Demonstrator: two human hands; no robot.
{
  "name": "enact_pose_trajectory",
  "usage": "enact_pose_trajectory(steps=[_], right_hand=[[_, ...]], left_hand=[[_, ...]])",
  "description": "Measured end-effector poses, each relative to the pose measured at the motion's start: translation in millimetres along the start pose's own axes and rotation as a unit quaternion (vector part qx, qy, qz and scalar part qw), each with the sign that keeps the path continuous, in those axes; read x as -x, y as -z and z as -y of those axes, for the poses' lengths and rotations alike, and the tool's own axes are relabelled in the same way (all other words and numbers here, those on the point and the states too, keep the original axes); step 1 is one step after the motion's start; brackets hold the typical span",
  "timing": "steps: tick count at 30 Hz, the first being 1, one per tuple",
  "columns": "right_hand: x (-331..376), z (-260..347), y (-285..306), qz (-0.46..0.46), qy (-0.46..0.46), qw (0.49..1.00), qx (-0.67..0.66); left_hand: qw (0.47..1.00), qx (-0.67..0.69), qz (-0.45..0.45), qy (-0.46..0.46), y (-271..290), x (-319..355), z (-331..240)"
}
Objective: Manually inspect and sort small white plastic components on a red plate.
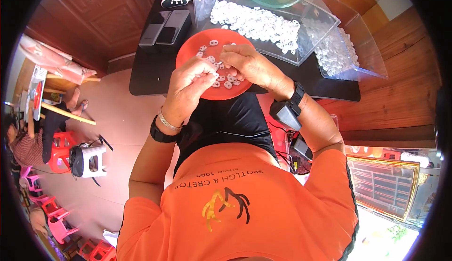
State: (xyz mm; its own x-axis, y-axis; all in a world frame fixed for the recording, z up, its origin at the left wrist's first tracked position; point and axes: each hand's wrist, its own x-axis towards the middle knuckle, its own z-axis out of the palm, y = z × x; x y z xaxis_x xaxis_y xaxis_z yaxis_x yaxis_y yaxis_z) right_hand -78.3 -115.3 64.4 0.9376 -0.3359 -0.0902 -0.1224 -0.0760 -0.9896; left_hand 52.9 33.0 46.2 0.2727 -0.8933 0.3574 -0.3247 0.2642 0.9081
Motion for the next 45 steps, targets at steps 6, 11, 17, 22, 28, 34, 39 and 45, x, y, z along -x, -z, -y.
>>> enact_pose_trajectory(steps=[6, 11, 17, 22, 28, 34, 39, 45], right_hand=[[0, 3, -6, 0.012, -0.010, 1.000, -0.020], [-1, -6, -9, 0.003, 0.076, 0.990, 0.117], [1, -8, -9, 0.009, 0.088, 0.988, 0.124], [2, -5, -11, 0.010, 0.101, 0.989, 0.108], [4, 1, -14, -0.001, 0.106, 0.988, 0.112], [4, 2, -10, -0.013, 0.100, 0.986, 0.132], [3, 0, -7, -0.056, 0.094, 0.986, 0.127], [1, -5, 0, -0.052, 0.042, 0.992, 0.104]], left_hand=[[0.997, -0.050, -0.002, -0.065, -7, -2, 2], [0.994, -0.085, 0.014, -0.061, -5, -1, -1], [0.997, 0.034, 0.014, 0.075, -2, 3, 2], [0.983, 0.126, 0.009, 0.131, 2, 1, 0], [0.954, 0.229, 0.010, 0.191, 4, 1, 0], [0.930, 0.308, -0.010, 0.202, 9, 1, 8], [0.946, 0.248, -0.046, 0.204, 9, 0, 5], [0.971, 0.154, -0.043, 0.178, 3, 5, -4]])
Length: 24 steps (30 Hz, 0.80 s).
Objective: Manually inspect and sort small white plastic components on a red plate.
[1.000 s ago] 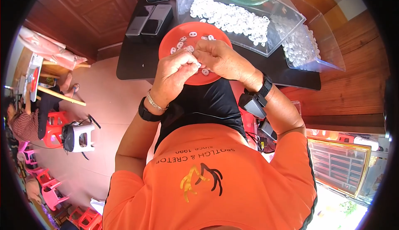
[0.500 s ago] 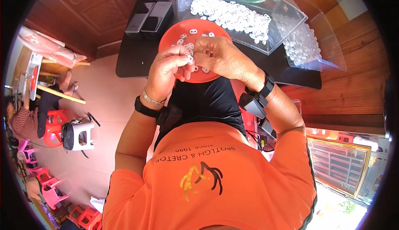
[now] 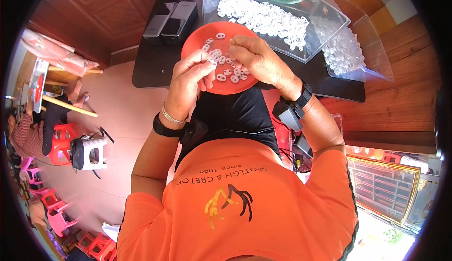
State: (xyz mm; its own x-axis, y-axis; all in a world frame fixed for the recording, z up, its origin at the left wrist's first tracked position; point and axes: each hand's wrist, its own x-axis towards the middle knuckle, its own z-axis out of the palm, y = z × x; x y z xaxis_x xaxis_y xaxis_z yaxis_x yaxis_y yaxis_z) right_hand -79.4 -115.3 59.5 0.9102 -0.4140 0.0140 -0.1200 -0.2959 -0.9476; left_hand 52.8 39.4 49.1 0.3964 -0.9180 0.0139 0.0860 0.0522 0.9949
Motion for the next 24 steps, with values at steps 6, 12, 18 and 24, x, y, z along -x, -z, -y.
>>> enact_pose_trajectory(steps=[6, 12, 18, 24], right_hand=[[9, 9, -3, 0.073, 0.019, 0.988, -0.137], [15, 18, -5, 0.054, 0.083, 0.990, -0.104], [18, 19, -5, 0.056, 0.133, 0.989, -0.043], [19, 24, -2, 0.065, 0.147, 0.986, 0.043]], left_hand=[[0.998, -0.056, 0.006, -0.038, -7, 9, -5], [0.993, -0.091, 0.011, -0.067, -8, 11, -4], [0.984, -0.141, 0.016, -0.106, -9, 12, -5], [0.980, -0.162, 0.036, -0.108, -9, 14, -9]])
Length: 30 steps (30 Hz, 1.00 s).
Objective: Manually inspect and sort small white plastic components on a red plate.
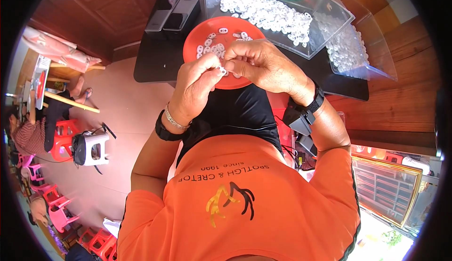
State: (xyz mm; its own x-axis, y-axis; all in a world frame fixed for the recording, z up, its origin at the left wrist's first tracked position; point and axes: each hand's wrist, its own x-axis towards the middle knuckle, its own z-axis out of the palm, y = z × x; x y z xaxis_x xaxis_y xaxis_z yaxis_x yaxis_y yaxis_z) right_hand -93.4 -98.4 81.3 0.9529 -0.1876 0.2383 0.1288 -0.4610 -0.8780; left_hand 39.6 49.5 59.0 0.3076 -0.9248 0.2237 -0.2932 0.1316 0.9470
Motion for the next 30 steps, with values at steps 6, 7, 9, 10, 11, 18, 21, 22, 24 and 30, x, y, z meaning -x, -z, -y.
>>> enact_pose_trajectory(steps=[6, 7, 9, 10, 11, 18, 21, 22, 24, 30], right_hand=[[2, 2, 2, 0.020, 0.019, 0.995, 0.092], [2, -1, 2, 0.020, 0.039, 0.994, 0.104], [2, -3, 2, 0.020, 0.058, 0.992, 0.114], [2, -4, 2, 0.022, 0.059, 0.991, 0.116], [2, -4, 1, 0.024, 0.061, 0.991, 0.118], [2, -8, -4, 0.013, 0.062, 0.991, 0.116], [1, -8, -6, -0.002, 0.068, 0.992, 0.102], [1, -7, -6, 0.001, 0.043, 0.995, 0.089], [0, -8, -5, 0.006, 0.019, 0.997, 0.076], [-2, -18, -5, 0.010, -0.015, 0.995, -0.096]], left_hand=[[0.998, -0.043, 0.000, -0.035, -3, 1, 3], [0.998, -0.050, 0.011, -0.035, -3, 2, 1], [0.998, -0.057, 0.023, -0.033, -3, 2, -1], [0.997, -0.057, 0.022, -0.036, -4, 2, -1], [0.997, -0.057, 0.021, -0.040, -5, 3, -1], [0.998, -0.049, 0.007, -0.035, -7, 4, 4], [1.000, -0.023, 0.014, -0.016, -3, 5, 7], [1.000, -0.025, 0.015, -0.006, -2, 5, 9], [1.000, -0.027, 0.015, 0.003, 0, 6, 10], [0.999, 0.029, 0.004, 0.041, 3, 5, 7]])
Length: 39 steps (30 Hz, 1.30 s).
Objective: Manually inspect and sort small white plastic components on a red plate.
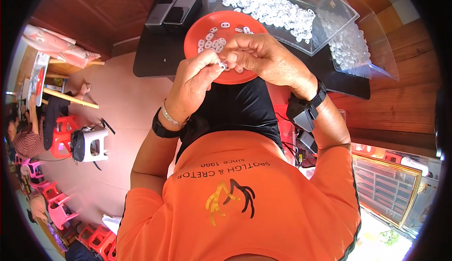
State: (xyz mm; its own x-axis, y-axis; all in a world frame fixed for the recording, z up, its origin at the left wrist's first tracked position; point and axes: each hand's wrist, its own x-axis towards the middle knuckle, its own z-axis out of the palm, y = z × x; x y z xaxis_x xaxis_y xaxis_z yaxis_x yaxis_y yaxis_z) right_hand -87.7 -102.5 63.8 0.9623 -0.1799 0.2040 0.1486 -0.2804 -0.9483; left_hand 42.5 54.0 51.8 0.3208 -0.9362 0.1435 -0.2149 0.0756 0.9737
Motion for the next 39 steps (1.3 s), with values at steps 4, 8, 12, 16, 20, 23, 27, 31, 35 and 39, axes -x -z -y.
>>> enact_pose_trajectory(steps=[4, 8, 12, 16, 20, 23, 27, 31, 35, 39], right_hand=[[0, -2, -2, -0.011, 0.018, 1.000, 0.021], [0, 8, -5, -0.009, -0.011, 0.995, 0.097], [5, 10, -12, -0.016, 0.014, 0.987, 0.161], [11, 14, -17, -0.007, 0.026, 0.982, 0.189], [8, 16, -12, 0.026, -0.011, 0.986, 0.163], [-8, 7, 8, -0.010, -0.035, 0.991, 0.131], [-47, -23, 42, -0.085, -0.015, 0.943, 0.320], [-75, -49, 43, -0.021, 0.027, 0.855, 0.517], [-85, -56, 30, 0.003, 0.042, 0.803, 0.594], [-90, -58, 30, 0.005, 0.025, 0.820, 0.572]], left_hand=[[1.000, -0.009, 0.007, 0.004, 2, 0, 2], [1.000, -0.020, 0.011, 0.000, 1, 1, 5], [1.000, -0.017, 0.013, -0.007, -1, 6, 7], [0.998, -0.049, 0.017, -0.021, -5, 16, 7], [1.000, -0.011, 0.010, -0.020, -2, 21, 10], [0.997, 0.062, -0.020, 0.030, 5, 25, 13], [0.989, 0.120, -0.061, 0.062, 13, 29, 20], [0.986, 0.129, -0.051, 0.090, 19, 33, 31], [0.980, 0.157, 0.001, 0.123, 13, 35, 40], [0.983, 0.135, 0.018, 0.120, 10, 33, 42]])
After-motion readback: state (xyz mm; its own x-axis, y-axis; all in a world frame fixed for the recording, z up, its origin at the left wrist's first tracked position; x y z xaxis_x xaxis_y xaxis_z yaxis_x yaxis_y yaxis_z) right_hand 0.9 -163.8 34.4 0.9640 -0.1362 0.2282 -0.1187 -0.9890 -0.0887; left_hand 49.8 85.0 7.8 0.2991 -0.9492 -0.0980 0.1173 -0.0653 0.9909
